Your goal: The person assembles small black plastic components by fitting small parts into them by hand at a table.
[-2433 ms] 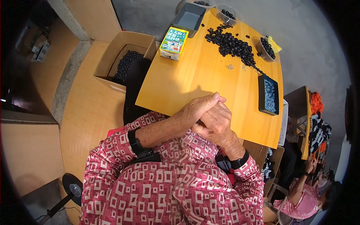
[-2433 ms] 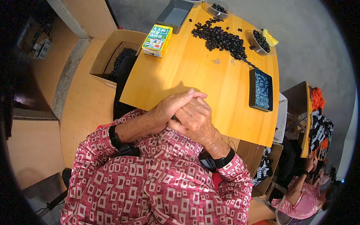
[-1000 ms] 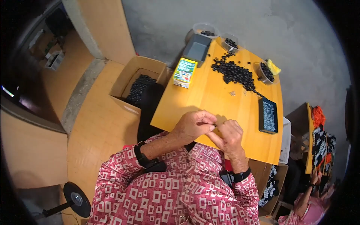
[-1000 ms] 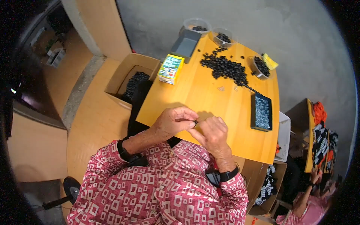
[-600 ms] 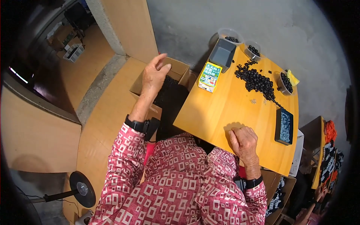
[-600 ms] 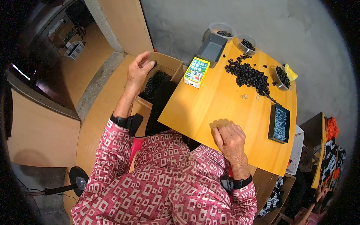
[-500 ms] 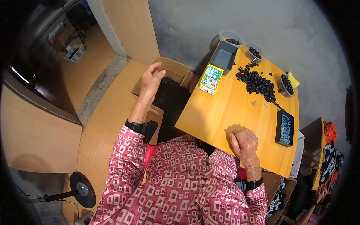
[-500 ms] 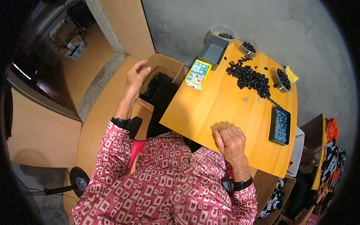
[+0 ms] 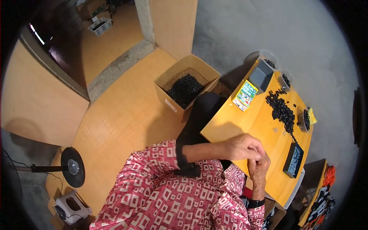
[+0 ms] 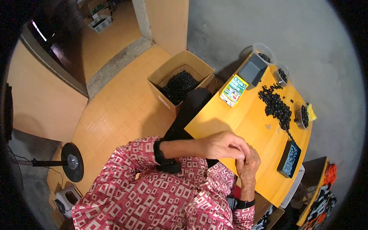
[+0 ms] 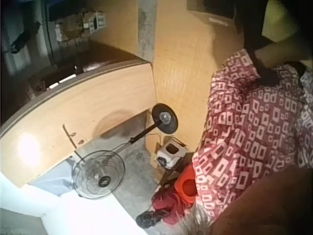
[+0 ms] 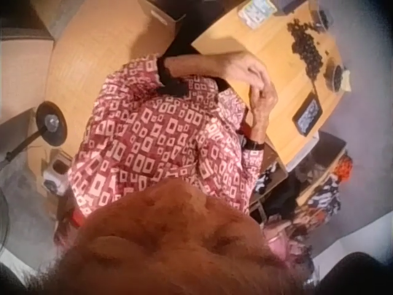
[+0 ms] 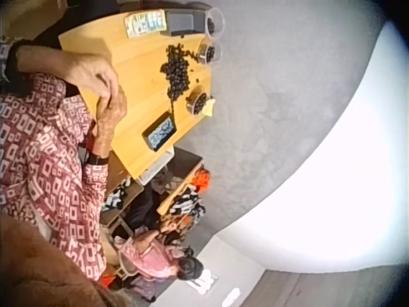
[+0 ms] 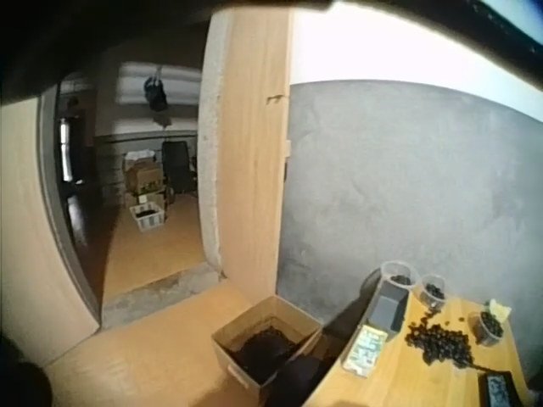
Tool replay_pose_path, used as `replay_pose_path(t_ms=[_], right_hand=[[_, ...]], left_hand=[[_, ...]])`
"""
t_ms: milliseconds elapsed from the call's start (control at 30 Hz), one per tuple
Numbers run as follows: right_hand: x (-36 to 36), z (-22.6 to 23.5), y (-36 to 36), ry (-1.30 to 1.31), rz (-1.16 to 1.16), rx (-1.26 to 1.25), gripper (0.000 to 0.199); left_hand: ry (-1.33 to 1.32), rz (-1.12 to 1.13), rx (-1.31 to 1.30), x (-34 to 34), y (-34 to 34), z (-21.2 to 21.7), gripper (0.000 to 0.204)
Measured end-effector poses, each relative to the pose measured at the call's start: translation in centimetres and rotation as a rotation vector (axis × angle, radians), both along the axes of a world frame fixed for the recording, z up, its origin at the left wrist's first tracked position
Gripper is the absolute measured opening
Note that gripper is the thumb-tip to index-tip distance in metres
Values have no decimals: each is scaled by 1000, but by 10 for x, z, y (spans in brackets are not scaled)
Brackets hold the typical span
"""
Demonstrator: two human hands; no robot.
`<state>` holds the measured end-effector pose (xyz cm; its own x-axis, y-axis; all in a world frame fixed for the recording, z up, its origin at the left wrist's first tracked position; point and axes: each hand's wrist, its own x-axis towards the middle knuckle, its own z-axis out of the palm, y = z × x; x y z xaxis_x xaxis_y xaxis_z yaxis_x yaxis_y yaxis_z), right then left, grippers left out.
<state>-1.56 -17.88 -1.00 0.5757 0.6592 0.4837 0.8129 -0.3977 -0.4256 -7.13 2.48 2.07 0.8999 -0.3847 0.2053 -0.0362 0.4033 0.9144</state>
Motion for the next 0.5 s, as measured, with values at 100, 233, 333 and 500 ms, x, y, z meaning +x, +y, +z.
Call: replay_pose_path(t_ms=[100,233,333,500], right_hand=[[-5,9,8,59,-63,-51,17],[-4,6,5,-14,-137,-130,17],[-4,5,5,-79,-128,-136,16],[-5,4,0,-58,-147,-171,16]], left_hand=[[24,161,271,1,-8,-24,26],[29,374,414,4,-5,-26,24],[-8,424,478,5,-4,-27,23],[-86,457,501,8,-11,-36,19]])
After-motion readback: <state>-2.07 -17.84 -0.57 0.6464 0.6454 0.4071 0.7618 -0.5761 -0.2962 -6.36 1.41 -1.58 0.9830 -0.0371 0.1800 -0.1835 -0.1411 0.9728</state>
